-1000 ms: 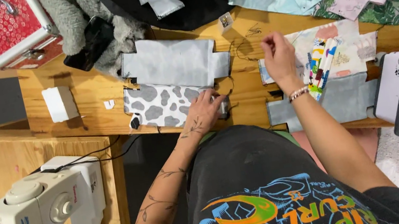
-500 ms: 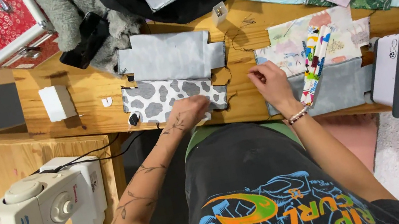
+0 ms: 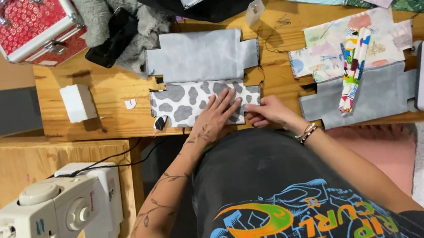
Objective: Sorting and organizing small fabric pieces on a sewing table
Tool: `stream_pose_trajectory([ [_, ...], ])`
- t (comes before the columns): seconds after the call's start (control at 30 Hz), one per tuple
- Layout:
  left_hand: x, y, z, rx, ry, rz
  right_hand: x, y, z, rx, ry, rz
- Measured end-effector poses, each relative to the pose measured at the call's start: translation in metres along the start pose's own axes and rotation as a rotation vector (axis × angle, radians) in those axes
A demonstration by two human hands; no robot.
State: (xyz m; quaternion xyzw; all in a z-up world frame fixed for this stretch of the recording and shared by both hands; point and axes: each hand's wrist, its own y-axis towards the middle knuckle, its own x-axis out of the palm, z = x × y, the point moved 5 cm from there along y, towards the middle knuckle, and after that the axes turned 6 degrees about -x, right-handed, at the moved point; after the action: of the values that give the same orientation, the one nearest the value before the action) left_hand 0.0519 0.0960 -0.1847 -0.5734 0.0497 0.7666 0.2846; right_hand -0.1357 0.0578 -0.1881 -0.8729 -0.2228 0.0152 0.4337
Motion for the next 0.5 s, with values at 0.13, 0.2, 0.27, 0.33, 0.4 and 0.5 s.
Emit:
stream_pose_trajectory([
  [0.13,-0.028,-0.016,0.008,-0.016,-0.002,0.010,0.003,0.013,-0.001,-0.017,0.065,-0.022],
  [0.2,-0.038,-0.017,0.011,-0.039,-0.052,0.178,0.017,-0.005,-0.028,-0.040,0.192,-0.046],
  [0.27,-0.064,-0.022,0.017,-0.062,-0.103,0.347,0.029,-0.021,-0.052,-0.063,0.318,-0.069],
  [0.33,-0.118,-0.038,0.022,-0.065,-0.172,0.795,0.041,-0.031,-0.082,-0.164,0.384,-0.116],
  [0.4,-0.166,-0.052,0.030,-0.104,-0.179,0.889,0.050,-0.047,-0.107,-0.247,0.386,-0.113],
  [0.5,-0.237,-0.078,0.051,-0.154,-0.377,0.990,0.063,-0.085,-0.146,-0.403,0.381,-0.079],
])
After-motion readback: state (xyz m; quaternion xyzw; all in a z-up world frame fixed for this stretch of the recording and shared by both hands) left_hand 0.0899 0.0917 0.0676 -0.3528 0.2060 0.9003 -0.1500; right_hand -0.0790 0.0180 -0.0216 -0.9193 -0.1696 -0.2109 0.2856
